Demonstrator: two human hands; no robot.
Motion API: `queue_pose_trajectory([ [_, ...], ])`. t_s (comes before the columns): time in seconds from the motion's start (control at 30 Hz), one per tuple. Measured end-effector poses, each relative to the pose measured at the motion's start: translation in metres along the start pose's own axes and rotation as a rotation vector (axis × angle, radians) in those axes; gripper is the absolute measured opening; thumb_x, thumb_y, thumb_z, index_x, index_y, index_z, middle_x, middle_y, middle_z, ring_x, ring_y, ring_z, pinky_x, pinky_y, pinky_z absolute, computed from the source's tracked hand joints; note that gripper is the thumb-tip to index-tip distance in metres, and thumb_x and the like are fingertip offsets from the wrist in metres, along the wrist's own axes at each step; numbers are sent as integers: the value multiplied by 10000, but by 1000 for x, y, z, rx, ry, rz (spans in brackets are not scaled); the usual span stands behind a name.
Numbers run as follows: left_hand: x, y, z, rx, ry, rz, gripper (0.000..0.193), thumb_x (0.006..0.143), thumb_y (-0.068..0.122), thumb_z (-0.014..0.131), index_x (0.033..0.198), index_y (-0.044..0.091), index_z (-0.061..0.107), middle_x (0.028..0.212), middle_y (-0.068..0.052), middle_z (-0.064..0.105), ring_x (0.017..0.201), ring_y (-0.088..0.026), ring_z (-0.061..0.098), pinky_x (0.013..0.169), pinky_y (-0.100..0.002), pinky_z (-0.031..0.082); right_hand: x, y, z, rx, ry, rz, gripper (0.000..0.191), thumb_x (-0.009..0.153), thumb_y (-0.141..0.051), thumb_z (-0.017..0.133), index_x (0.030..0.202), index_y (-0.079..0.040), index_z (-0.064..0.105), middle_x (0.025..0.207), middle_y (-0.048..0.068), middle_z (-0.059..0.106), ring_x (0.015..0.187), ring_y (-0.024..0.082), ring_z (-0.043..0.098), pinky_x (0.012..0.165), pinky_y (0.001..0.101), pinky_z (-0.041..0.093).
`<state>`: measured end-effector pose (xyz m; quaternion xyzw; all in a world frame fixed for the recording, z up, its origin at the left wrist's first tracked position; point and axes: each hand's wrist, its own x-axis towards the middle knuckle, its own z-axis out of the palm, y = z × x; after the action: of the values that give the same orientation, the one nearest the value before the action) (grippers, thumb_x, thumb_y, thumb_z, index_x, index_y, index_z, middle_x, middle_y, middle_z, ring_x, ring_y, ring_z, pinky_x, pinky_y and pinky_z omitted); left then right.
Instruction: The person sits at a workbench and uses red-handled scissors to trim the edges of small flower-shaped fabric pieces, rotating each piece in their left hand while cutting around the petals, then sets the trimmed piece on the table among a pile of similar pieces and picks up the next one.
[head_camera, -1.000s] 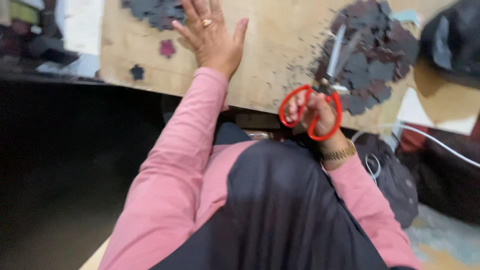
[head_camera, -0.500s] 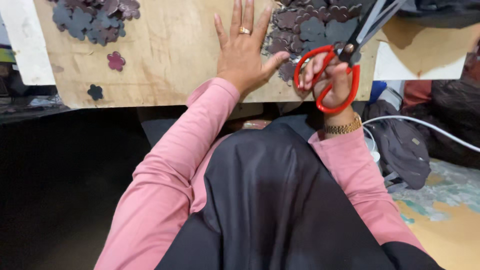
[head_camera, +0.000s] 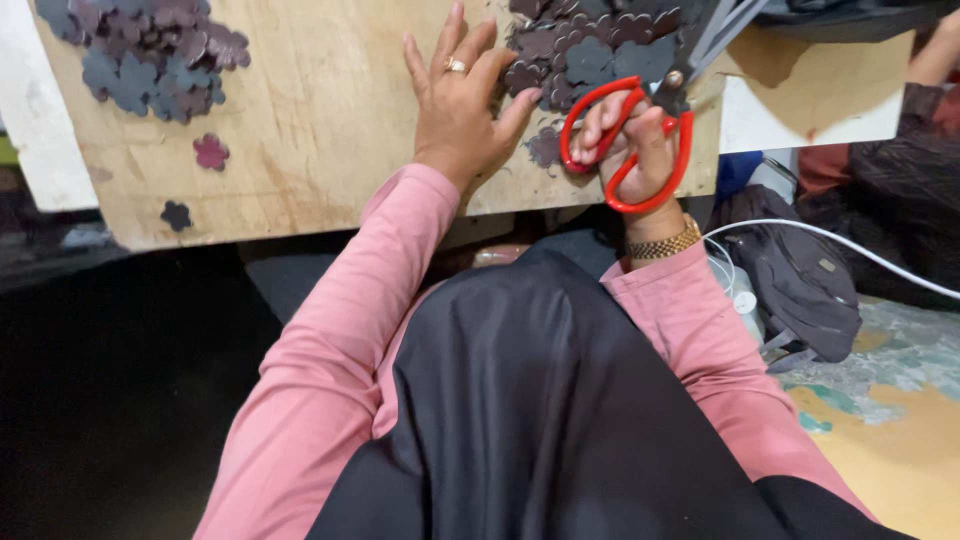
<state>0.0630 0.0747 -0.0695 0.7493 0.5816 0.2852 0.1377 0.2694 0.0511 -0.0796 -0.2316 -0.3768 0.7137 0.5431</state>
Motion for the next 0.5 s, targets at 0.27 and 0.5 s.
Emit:
queue_pose_trajectory([
  [0.27,-5,-6,5,-88,80,44,247,910,255,811,1101,138,707,1251,-68,669,1388,-328,475,1192,-684,119,6,4,-2,99,77,92,560,1032,-639,522,1056,-79,529,898,92,593,751,193,588,776,370,537],
  [0.5,-8,-19,9,-325,87,-16,117,974,119,721,1086,107,690,1072,-85,723,1096,-284,670,1149,-508,424,-2,14,-1,-101,-39,1,401,1082,-484,596,1101,-91,519,973,62,579,831,152,575,849,340,534],
])
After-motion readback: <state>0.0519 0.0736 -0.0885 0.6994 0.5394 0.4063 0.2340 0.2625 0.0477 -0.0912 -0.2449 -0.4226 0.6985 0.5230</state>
